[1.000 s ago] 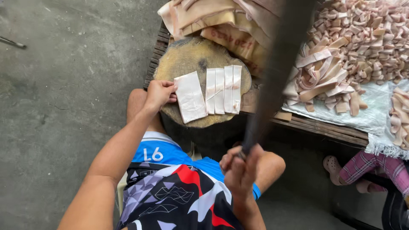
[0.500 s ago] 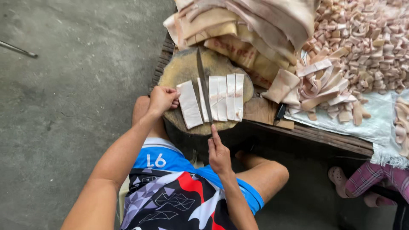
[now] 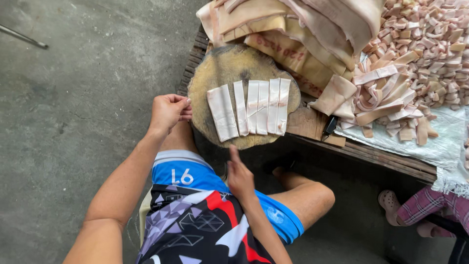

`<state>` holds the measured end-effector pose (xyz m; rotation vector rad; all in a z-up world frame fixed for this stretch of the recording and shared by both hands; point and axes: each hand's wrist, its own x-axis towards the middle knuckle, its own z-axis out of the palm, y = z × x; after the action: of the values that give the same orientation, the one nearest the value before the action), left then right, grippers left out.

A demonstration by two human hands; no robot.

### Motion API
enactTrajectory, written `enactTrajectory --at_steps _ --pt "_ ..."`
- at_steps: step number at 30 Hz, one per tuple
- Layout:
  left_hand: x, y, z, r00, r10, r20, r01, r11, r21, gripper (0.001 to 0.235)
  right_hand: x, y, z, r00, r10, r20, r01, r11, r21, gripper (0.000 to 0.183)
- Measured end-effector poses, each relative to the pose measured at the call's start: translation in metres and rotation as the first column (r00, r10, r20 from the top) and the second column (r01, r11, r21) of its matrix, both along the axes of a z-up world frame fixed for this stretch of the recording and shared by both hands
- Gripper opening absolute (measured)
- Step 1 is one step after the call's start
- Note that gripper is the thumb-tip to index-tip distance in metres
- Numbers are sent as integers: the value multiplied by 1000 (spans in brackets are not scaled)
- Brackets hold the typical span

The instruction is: The person sits at a low wooden table and uses a large knife to slice sheets of pork skin into thin strips on a round wooden cutting board. The person repeatedly picks up sheets of skin, cuts them into strips, and places the cut pieces onto a white cloth on the table.

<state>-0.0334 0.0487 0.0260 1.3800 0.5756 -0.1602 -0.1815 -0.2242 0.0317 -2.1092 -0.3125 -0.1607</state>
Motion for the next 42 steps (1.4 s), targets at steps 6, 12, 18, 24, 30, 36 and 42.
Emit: enactTrajectory --at_steps 6,12,18,24,30,36,42 --pt "9 -26 -14 992 -126 23 124 989 83 28 -7 -7 -34 986 -25 -167 -1 988 -153 59" --pt "39 -72 -11 933 -345 101 121 565 816 49 11 -12 -27 837 26 -546 47 992 118 63" --pt "50 -80 -14 931 -366 -9 206 504 839 17 -7 -38 4 885 8 -466 6 1000 29 61" --pt "16 -71 29 957 -239 165 128 857 499 15 -47 -70 36 949 51 -310 -85 991 -99 56" --pt "-35 -85 61 897 -327 298 183 887 425 14 -36 -57 33 901 14 -433 32 995 97 61" --pt "-58 -84 62 903 -280 326 139 908 395 13 -25 -51 23 989 143 30 -145 941 305 62" --pt "-50 -84 54 942 -176 285 61 926 373 11 -29 -23 -12 991 -29 -132 -4 969 -248 61"
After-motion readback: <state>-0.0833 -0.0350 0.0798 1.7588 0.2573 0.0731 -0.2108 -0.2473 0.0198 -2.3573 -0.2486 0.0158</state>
